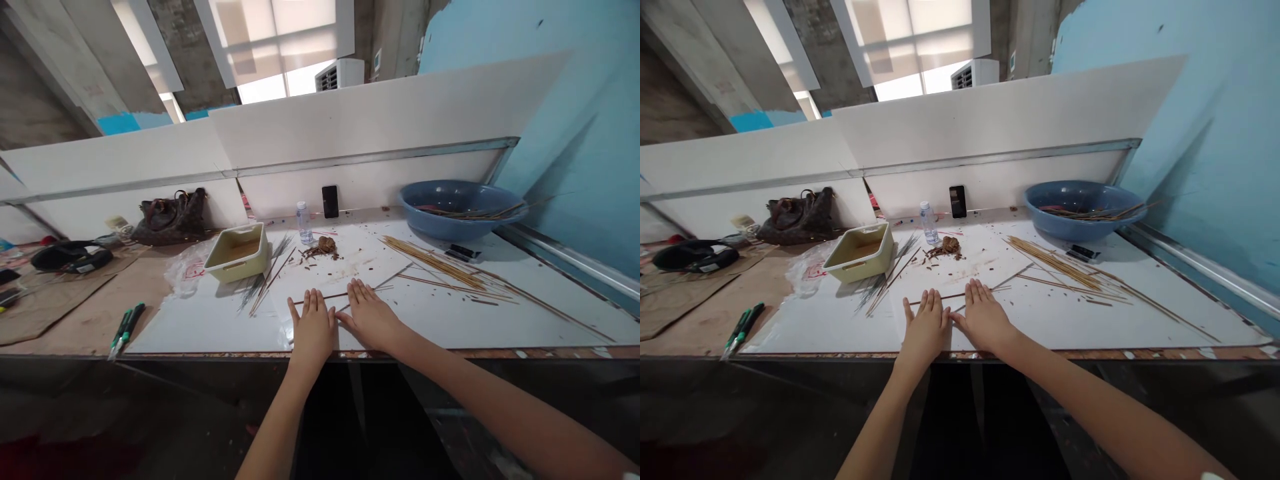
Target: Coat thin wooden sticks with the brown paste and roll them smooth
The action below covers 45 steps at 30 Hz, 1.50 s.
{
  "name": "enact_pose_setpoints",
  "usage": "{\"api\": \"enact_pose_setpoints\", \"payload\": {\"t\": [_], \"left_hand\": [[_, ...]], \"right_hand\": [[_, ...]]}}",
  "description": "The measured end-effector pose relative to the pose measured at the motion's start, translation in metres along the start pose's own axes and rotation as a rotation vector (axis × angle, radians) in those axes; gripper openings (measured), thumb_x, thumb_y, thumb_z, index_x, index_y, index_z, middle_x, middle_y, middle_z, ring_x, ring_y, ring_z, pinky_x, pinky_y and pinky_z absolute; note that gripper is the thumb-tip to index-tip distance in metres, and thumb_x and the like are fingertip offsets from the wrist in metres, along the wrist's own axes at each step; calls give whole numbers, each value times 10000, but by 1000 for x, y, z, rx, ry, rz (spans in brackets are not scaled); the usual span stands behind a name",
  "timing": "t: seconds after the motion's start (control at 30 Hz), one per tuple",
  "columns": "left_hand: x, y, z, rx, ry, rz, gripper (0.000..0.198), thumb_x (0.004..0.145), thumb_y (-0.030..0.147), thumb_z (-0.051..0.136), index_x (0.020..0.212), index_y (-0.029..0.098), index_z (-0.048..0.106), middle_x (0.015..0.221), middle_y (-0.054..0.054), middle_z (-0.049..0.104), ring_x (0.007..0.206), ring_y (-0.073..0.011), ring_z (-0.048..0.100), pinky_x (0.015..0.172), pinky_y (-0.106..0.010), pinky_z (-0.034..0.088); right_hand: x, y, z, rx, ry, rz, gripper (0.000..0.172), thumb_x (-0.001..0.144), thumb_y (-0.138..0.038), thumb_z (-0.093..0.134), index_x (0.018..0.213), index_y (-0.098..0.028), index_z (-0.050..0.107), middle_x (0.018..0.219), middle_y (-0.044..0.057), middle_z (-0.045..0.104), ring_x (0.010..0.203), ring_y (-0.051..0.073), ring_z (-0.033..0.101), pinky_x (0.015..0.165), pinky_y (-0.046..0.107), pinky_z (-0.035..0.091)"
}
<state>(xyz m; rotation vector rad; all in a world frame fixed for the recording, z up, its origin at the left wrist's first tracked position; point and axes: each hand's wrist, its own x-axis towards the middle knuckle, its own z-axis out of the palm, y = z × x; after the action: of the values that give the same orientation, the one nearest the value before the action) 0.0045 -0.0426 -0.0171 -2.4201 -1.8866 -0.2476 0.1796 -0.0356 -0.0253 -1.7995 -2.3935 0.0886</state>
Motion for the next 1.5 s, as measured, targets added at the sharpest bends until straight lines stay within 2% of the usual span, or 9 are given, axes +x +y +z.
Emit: {"api": "enact_pose_setpoints", "payload": {"t": [0.13,0.3,0.4,0.6,0.83,1.1,1.27,1.33,1.5], "left_hand": [[9,5,-7,-14,-28,-46,597,1186,309,326,1714,75,481,1772,-208,448,1715,-350,350,1402,-729,125],[-21,4,-2,-22,62,-39,572,1188,362,369,1686,149,555,1735,-153,525,1738,-399,269,1371,-804,0],[-20,4,-2,-24,92,-32,548,1177,354,403,1650,170,608,1695,-162,577,1728,-415,289,1360,-818,-22],[11,8,-5,-35,41,-64,598,1161,345,399,1660,58,560,1720,-246,513,1712,-432,328,1361,-823,22],[-26,4,9,-35,82,-16,597,1165,312,346,1678,79,541,1727,-224,509,1663,-354,453,1403,-744,29],[7,5,-4,-11,37,-35,593,1163,310,367,1662,45,546,1714,-265,510,1666,-368,447,1394,-757,92],[-22,-3,2,-19,59,40,603,1182,343,324,1679,68,529,1711,-231,529,1654,-348,470,1400,-753,64],[-26,-6,5,-9,69,44,600,1183,339,310,1674,80,538,1704,-222,540,1642,-352,488,1395,-762,91],[9,-5,-1,40,22,44,655,1173,371,335,1642,-43,533,1687,-293,528,1650,-387,466,1407,-667,222]], "right_hand": [[12,-1,-10,41,-27,9,1038,1146,-704,120,1711,146,310,1800,352,259,1735,392,249,1424,527,227],[-11,5,5,40,4,-55,1009,1148,-714,219,1714,110,355,1793,343,297,1730,387,273,1419,534,257],[-15,8,9,2,8,-80,978,1163,-678,219,1701,125,370,1779,357,319,1717,397,305,1410,537,287],[12,9,-13,-4,-45,-53,892,1174,-652,278,1717,42,418,1776,327,368,1709,371,331,1402,527,299],[-22,6,8,19,27,-81,979,1162,-686,251,1706,119,364,1787,348,310,1718,398,300,1409,534,294],[13,12,-12,55,-27,-54,883,1181,-623,272,1703,74,418,1775,335,361,1710,381,332,1397,542,310],[-16,8,7,56,36,-65,900,1174,-612,294,1705,109,381,1781,346,322,1712,399,321,1405,552,298],[-21,9,13,66,56,-75,921,1165,-644,306,1711,94,386,1782,338,323,1708,402,334,1402,552,309],[8,11,-6,104,-14,-43,848,1175,-602,314,1726,36,405,1780,312,359,1714,378,323,1398,556,306]]}}
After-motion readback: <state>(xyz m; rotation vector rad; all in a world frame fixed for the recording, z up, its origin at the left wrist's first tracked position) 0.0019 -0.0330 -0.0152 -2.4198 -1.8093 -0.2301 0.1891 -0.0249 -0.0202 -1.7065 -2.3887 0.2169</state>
